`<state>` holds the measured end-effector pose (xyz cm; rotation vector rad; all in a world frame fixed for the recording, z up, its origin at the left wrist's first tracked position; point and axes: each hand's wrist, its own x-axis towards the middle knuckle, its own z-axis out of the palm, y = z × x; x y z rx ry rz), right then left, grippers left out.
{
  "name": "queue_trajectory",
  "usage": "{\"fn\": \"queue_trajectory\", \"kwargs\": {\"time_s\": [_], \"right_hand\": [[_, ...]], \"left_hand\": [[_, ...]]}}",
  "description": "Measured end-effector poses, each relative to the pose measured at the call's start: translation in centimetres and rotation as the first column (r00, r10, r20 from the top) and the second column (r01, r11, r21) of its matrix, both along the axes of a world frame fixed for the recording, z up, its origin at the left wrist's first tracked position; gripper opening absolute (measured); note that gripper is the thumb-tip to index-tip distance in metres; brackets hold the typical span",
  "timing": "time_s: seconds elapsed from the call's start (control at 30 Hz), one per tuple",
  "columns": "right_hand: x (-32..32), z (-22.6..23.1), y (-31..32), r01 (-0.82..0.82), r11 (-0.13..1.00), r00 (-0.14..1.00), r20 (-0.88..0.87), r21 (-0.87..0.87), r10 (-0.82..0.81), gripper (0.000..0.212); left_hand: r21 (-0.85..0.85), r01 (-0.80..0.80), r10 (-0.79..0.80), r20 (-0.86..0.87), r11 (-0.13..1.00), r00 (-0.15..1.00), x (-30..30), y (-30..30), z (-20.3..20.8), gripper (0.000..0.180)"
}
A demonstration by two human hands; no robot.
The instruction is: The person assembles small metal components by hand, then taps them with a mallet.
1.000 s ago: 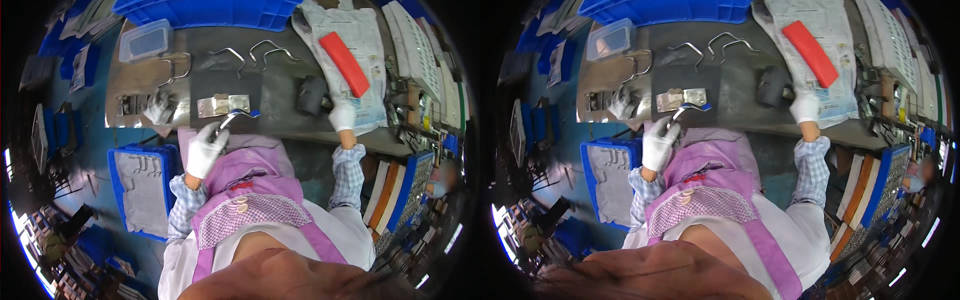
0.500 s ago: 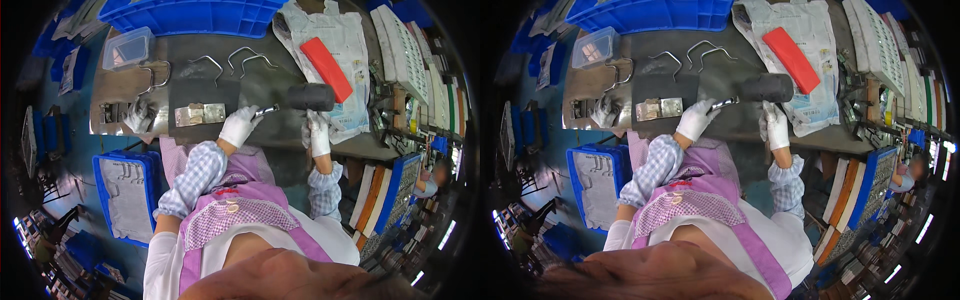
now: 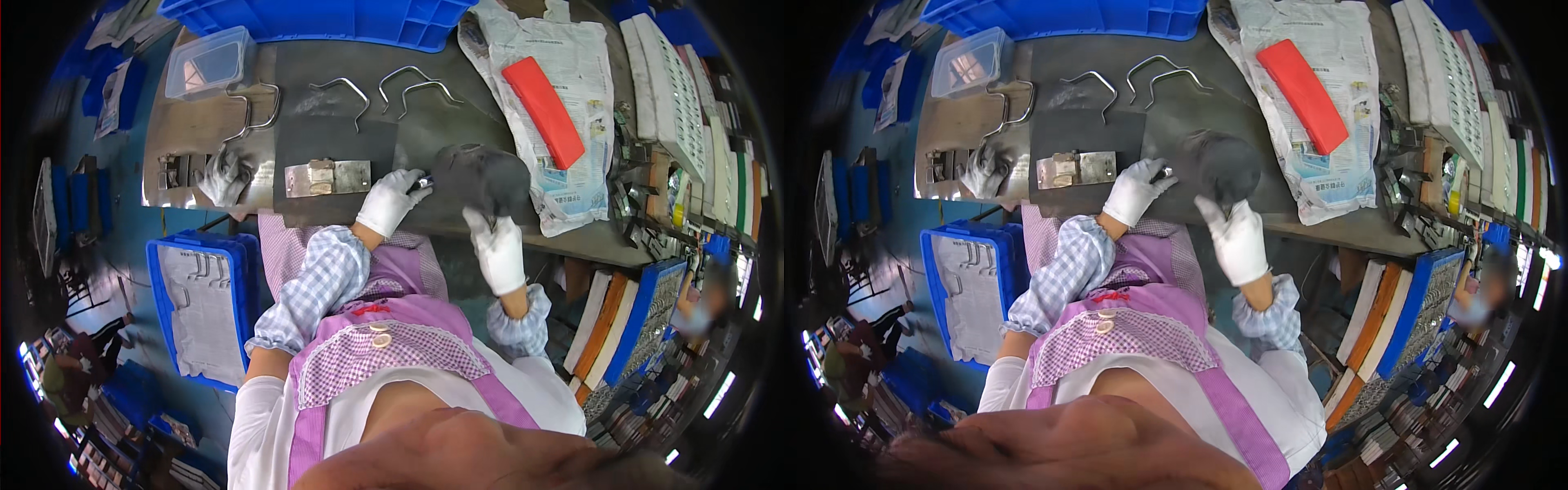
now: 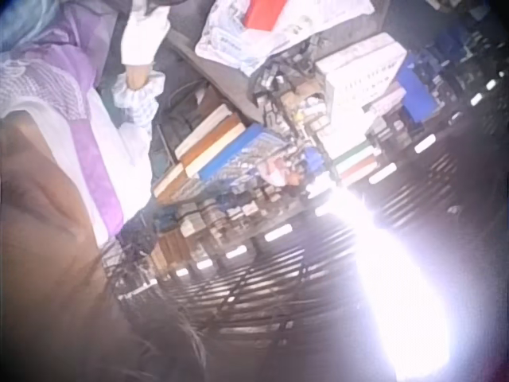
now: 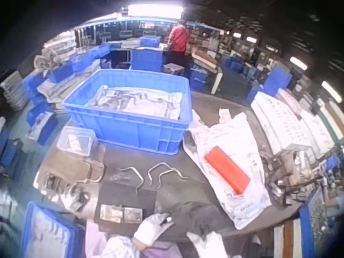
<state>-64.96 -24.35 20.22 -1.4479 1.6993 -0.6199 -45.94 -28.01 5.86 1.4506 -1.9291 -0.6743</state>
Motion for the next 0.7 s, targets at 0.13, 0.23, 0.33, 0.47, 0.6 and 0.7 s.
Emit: {"fn": "queue_trajectory", "kwargs": {"time_s": [0.13,0.23,0.33,0.47,0.6,0.7], "right_hand": [[0.7,-3.0,0.6,-0.362,0.928,0.834,-0.476,-0.090,0.280,0.015],[-0.3,-2.8,-0.4,-0.232,0.973,0.892,-0.398,-0.001,0.213,0.022],[-1.0,0.3,-2.0,-0.110,0.973,0.958,-0.281,-0.201,0.050,0.031],[-1.9,-2.1,-0.4,0.083,0.975,0.995,-0.041,-0.204,-0.093,0.034],[-2.1,-3.3,-2.8,0.305,0.882,0.948,-0.020,0.359,-0.319,0.035],[-4.9,-7.1,-3.8,0.043,0.977,0.855,-0.497,-0.211,-0.145,0.044]], "left_hand": [[0.086,-0.054,0.058,-0.041,0.995,0.997,0.1,-0.1,-0.2,0.026],[0.046,-0.076,0.081,-0.118,0.996,0.990,-0.2,0.1,-1.8,0.024],[-0.085,-0.084,0.083,-0.013,0.993,0.996,-0.3,-0.7,-1.0,0.026],[0.052,-0.056,0.056,-0.014,0.997,0.998,-0.5,-0.5,-0.2,0.023],[0.064,-0.079,0.081,-0.029,0.995,0.996,0.1,0.1,-1.3,0.022],[0.031,-0.079,0.079,-0.016,0.996,0.997,-0.2,0.5,-0.7,0.021]]}}
